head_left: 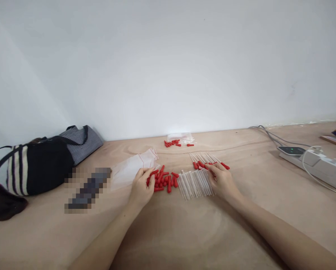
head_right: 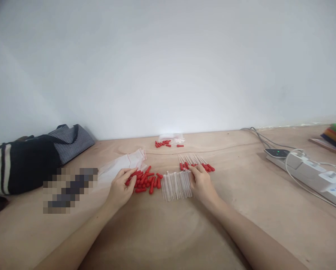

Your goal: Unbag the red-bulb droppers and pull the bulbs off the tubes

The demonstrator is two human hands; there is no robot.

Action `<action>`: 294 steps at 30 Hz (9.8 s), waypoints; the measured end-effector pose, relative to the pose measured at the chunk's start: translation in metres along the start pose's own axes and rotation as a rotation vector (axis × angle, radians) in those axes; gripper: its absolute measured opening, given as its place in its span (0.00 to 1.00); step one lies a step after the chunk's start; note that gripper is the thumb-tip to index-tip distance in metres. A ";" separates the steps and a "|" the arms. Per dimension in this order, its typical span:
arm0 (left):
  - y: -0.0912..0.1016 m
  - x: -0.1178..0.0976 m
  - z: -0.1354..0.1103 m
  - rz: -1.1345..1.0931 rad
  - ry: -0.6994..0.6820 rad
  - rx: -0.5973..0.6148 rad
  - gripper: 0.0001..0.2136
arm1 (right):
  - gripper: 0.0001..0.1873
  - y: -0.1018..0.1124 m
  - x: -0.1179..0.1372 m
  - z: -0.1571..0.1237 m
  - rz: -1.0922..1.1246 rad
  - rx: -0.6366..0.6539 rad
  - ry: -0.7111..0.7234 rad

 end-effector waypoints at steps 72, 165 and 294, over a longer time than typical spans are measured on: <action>-0.076 -0.059 0.016 -0.140 -0.106 0.415 0.04 | 0.13 0.017 0.033 -0.006 -0.055 -0.097 0.278; 0.029 0.038 0.003 0.342 0.130 -0.169 0.11 | 0.14 -0.004 -0.066 0.008 -0.590 0.317 -0.265; -0.121 -0.065 -0.047 -1.051 0.815 0.479 0.16 | 0.15 -0.036 0.017 -0.027 0.405 0.253 -0.379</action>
Point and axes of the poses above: each hand's wrist, its own z-axis towards the middle knuckle, its own y-axis out of the back of the hand, x = y × z, the point moved 10 cm from there along z, towards the middle knuckle, and after that the axes turned 9 degrees about -x, right-handed, at the moved point
